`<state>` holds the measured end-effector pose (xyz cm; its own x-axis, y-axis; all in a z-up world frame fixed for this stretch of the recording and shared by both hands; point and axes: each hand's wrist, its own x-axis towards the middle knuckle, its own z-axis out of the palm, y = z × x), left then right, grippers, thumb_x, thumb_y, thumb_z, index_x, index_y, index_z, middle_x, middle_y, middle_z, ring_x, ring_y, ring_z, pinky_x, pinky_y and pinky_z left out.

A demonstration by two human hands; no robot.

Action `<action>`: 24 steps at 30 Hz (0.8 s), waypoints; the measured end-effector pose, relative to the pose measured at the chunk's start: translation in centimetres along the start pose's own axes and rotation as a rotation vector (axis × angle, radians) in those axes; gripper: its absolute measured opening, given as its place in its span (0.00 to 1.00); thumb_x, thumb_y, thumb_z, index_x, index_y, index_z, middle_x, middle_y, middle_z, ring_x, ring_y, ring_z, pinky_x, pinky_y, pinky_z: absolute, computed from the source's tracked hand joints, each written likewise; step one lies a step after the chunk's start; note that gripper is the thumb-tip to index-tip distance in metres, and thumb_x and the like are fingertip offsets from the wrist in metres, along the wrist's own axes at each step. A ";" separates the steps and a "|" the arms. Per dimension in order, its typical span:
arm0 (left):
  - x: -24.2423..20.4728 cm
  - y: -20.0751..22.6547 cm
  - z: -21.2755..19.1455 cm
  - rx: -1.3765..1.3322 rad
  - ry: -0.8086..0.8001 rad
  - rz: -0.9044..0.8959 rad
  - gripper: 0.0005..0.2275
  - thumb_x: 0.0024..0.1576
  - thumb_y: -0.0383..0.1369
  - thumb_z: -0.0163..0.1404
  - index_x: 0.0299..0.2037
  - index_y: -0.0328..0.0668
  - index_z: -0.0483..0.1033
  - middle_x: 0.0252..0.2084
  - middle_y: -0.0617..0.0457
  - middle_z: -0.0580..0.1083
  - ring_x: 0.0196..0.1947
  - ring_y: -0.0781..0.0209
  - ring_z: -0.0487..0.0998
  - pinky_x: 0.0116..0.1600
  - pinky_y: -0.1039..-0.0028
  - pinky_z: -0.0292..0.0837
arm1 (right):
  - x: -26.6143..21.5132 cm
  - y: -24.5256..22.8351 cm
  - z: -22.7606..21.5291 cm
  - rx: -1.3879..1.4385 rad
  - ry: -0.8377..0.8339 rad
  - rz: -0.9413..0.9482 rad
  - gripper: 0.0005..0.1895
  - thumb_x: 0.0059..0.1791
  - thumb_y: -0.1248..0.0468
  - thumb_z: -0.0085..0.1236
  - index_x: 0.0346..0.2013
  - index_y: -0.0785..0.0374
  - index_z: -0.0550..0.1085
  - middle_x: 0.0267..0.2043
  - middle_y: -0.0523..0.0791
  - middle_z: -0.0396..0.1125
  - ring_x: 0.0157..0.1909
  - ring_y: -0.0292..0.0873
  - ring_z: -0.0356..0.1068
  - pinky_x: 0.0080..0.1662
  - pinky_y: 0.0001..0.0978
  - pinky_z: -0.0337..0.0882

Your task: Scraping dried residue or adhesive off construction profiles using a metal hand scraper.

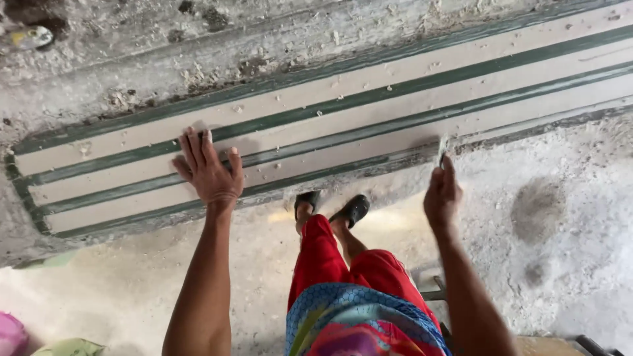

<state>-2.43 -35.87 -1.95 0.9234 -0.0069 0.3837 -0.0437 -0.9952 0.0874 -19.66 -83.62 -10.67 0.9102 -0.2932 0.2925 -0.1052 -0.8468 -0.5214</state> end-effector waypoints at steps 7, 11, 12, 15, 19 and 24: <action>0.1 -0.5 0.0 -0.010 -0.017 0.019 0.28 0.64 0.52 0.41 0.67 0.40 0.69 0.72 0.38 0.63 0.72 0.38 0.60 0.66 0.41 0.49 | -2.5 -20.0 5.6 -0.182 -0.274 -0.312 0.37 0.42 0.56 0.55 0.67 0.32 0.65 0.35 0.34 0.70 0.21 0.43 0.71 0.25 0.44 0.72; 0.5 0.6 -1.4 -0.107 -0.067 -0.031 0.28 0.69 0.52 0.36 0.68 0.38 0.67 0.73 0.37 0.60 0.73 0.36 0.56 0.66 0.38 0.46 | 0.9 -5.5 1.1 0.486 -0.204 -0.068 0.20 0.62 0.65 0.32 0.69 0.67 0.59 0.64 0.53 0.64 0.59 0.48 0.70 0.57 0.37 0.76; 0.3 0.2 -1.5 -0.102 -0.064 -0.030 0.28 0.69 0.52 0.36 0.68 0.38 0.67 0.73 0.37 0.60 0.73 0.36 0.56 0.66 0.38 0.46 | 1.6 -3.4 -0.7 0.491 -0.202 -0.070 0.20 0.62 0.65 0.32 0.69 0.67 0.59 0.64 0.53 0.64 0.59 0.48 0.70 0.57 0.37 0.76; 0.9 0.3 -1.0 -0.085 -0.079 -0.034 0.28 0.69 0.53 0.37 0.70 0.39 0.65 0.74 0.38 0.58 0.74 0.37 0.54 0.67 0.37 0.44 | 3.8 0.3 -3.6 -0.078 -0.042 0.035 0.20 0.59 0.56 0.50 0.67 0.49 0.72 0.53 0.47 0.75 0.46 0.54 0.76 0.41 0.44 0.76; 0.9 0.0 -0.3 -0.025 0.018 0.017 0.27 0.67 0.53 0.37 0.67 0.39 0.68 0.72 0.38 0.62 0.73 0.39 0.58 0.66 0.42 0.46 | 0.7 -10.0 2.9 0.327 -0.058 0.040 0.16 0.57 0.70 0.41 0.57 0.63 0.72 0.35 0.45 0.66 0.28 0.45 0.62 0.30 0.32 0.65; 0.8 0.2 -0.8 -0.031 0.017 0.062 0.28 0.68 0.53 0.36 0.66 0.38 0.69 0.71 0.37 0.65 0.72 0.37 0.60 0.65 0.42 0.48 | -3.8 -9.0 6.2 0.076 -0.229 -0.217 0.22 0.52 0.50 0.50 0.62 0.34 0.72 0.31 0.30 0.67 0.20 0.43 0.70 0.26 0.41 0.73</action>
<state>-2.01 -35.97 -0.95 0.9121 -0.0663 0.4046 -0.1126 -0.9894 0.0917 -19.69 -72.14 -12.05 0.9755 0.0052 0.2199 0.1234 -0.8407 -0.5272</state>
